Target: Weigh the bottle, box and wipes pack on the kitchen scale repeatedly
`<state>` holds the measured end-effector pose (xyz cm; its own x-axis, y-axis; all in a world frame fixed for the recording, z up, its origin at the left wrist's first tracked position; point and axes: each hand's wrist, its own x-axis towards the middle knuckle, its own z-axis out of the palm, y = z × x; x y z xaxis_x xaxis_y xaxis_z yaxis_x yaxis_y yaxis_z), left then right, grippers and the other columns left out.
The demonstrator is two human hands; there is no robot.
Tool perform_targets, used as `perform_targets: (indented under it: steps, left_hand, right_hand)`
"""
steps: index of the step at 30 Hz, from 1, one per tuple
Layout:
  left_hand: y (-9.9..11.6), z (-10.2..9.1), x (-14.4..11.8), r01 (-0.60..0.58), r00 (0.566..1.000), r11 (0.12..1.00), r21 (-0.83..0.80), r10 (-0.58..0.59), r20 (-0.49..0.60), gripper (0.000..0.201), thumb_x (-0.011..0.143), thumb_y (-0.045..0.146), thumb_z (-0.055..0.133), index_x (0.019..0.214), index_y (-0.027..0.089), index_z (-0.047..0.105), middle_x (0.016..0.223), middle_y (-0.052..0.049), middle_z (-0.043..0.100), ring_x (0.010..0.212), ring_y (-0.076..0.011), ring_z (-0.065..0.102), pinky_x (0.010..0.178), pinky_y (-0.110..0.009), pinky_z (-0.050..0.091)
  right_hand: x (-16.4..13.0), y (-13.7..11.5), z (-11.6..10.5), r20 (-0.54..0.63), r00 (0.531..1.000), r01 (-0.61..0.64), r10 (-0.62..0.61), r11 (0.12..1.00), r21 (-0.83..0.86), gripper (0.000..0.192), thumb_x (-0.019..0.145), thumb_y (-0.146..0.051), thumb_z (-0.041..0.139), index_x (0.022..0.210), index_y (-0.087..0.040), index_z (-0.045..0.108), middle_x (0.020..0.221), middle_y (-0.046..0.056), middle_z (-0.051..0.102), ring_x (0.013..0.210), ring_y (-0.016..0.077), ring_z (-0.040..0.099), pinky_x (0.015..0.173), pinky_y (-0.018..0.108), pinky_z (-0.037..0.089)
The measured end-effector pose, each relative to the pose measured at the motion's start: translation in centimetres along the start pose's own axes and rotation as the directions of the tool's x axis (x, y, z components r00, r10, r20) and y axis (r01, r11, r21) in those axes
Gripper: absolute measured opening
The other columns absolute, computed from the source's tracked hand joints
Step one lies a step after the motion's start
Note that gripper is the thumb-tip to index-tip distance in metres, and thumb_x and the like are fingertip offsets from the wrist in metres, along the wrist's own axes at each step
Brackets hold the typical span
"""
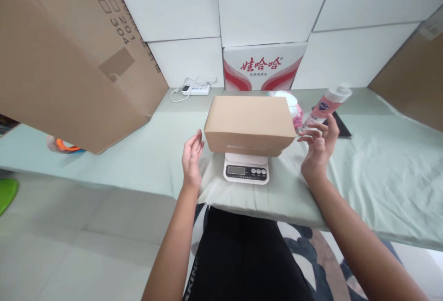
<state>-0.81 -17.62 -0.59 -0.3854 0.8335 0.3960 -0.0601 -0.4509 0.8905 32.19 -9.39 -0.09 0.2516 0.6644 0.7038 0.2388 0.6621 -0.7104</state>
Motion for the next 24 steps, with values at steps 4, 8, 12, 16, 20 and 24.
perform_targets:
  steps: [4,8,12,16,20,24]
  left_hand:
    - [-0.1,0.1,-0.1,0.020,1.000,1.000,0.019,-0.021,0.019,0.057,0.098,0.065,0.058,0.140,0.028,0.066,0.161,-0.013,0.059,0.152,-0.0310,0.054,0.129,-0.049,0.042]
    - [0.0,0.2,-0.2,0.031,0.999,0.999,0.033,-0.032,0.027,0.060,0.097,0.067,0.058,0.141,0.028,0.066,0.159,-0.013,0.061,0.152,-0.0319,0.054,0.129,-0.049,0.043]
    - [0.2,0.2,-0.1,0.028,0.999,0.999,0.033,-0.029,0.032,0.060,0.097,0.068,0.057,0.142,0.028,0.066,0.158,-0.013,0.062,0.152,-0.0326,0.054,0.129,-0.050,0.043]
    - [0.1,0.2,-0.2,0.029,0.997,0.999,0.015,-0.030,0.066,0.061,0.098,0.067,0.057,0.145,0.029,0.067,0.159,-0.012,0.061,0.153,-0.0332,0.053,0.130,-0.050,0.042]
    - [-0.4,0.1,-0.4,0.047,0.994,0.999,0.024,-0.049,0.100,0.069,0.098,0.068,0.057,0.150,0.025,0.064,0.160,-0.015,0.059,0.154,-0.0343,0.051,0.129,-0.050,0.044]
    - [-0.1,0.2,0.7,0.088,0.993,0.996,0.028,-0.090,0.081,0.075,0.094,0.074,0.060,0.150,0.024,0.064,0.160,-0.016,0.059,0.154,-0.0362,0.050,0.128,-0.052,0.043]
  right_hand:
    - [-0.2,-0.1,0.1,0.043,0.999,-0.010,0.010,1.000,-0.004,0.064,0.097,-0.066,0.052,0.157,-0.044,0.047,0.121,0.006,0.061,0.088,0.0205,0.068,0.072,0.039,0.058]
    - [-0.2,-0.6,0.2,0.064,0.998,0.001,0.001,1.000,-0.022,0.065,0.097,-0.069,0.051,0.158,-0.044,0.047,0.121,0.007,0.063,0.089,0.0210,0.070,0.073,0.040,0.059]
    - [-0.3,-1.0,0.4,0.134,0.991,0.014,-0.012,1.000,-0.016,0.067,0.097,-0.071,0.051,0.158,-0.044,0.047,0.122,0.007,0.066,0.090,0.0226,0.072,0.073,0.040,0.059]
    - [-0.8,-1.1,0.5,0.223,0.974,0.048,-0.042,0.999,-0.019,0.070,0.097,-0.071,0.053,0.160,-0.041,0.047,0.126,0.008,0.069,0.092,0.0239,0.072,0.075,0.042,0.061]
    - [-1.4,-1.5,0.6,0.313,0.948,0.076,-0.061,0.997,-0.034,0.068,0.099,-0.067,0.053,0.162,-0.040,0.047,0.144,0.011,0.065,0.112,0.0297,0.071,0.085,0.047,0.063]
    - [-0.4,-3.2,1.3,0.368,0.930,0.051,-0.019,0.996,-0.077,0.069,0.100,-0.069,0.051,0.163,-0.039,0.046,0.155,0.010,0.059,0.122,0.0322,0.068,0.090,0.050,0.064]
